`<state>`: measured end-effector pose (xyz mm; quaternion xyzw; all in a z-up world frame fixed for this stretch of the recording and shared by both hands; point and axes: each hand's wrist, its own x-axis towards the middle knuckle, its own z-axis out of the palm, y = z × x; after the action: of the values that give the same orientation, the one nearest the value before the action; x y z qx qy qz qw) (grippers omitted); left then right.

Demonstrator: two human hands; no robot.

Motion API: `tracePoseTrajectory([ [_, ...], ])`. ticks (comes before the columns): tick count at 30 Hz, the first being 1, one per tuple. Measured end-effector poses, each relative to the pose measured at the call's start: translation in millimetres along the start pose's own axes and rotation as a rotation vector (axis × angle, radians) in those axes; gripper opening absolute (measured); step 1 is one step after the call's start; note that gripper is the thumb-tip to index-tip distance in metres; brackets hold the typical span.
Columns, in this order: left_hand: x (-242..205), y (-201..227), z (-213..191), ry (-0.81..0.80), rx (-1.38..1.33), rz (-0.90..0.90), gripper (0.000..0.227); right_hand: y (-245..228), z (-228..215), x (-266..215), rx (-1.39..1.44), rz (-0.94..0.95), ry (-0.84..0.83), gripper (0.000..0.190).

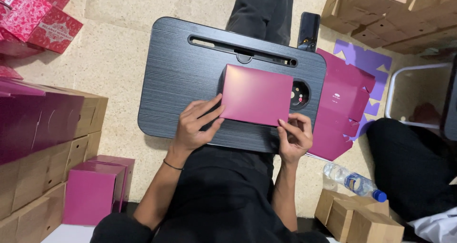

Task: The person assembles a pink and white cardboard box by folding the flaps and tucking the tabs into slots. They work on a grey lap desk while sitting on the floor, surrounded by stacks of similar boxes.

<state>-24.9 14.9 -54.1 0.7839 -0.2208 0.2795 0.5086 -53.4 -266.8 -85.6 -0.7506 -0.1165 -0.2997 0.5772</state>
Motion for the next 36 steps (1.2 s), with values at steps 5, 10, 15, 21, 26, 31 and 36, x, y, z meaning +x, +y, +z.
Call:
tracePoseTrajectory([
  [5, -4, 3, 7, 0.023, 0.007, -0.051, 0.029, -2, 0, 1, -0.012, 0.039, 0.001, 0.015],
  [10, -2, 13, 11, 0.040, -0.037, -0.134, 0.032, -3, 2, -2, -0.039, 0.076, -0.008, 0.023],
  [15, -6, 15, 18, 0.068, -0.033, -0.128, 0.031, 8, 2, -8, 0.020, 0.071, 0.055, 0.045],
  [21, -8, 5, 14, 0.069, -0.040, -0.091, 0.027, 18, -5, -11, 0.048, 0.026, 0.038, 0.041],
  [26, -5, -2, 10, 0.053, -0.042, -0.053, 0.022, 30, -15, -16, 0.037, 0.005, 0.042, 0.041],
  [31, 1, -1, 11, 0.055, -0.019, -0.044, 0.017, 31, -19, -14, 0.038, -0.014, 0.043, 0.040],
  [36, -3, -12, 12, 0.083, -0.069, -0.061, 0.020, 25, -17, -4, 0.015, -0.079, 0.035, 0.027],
])
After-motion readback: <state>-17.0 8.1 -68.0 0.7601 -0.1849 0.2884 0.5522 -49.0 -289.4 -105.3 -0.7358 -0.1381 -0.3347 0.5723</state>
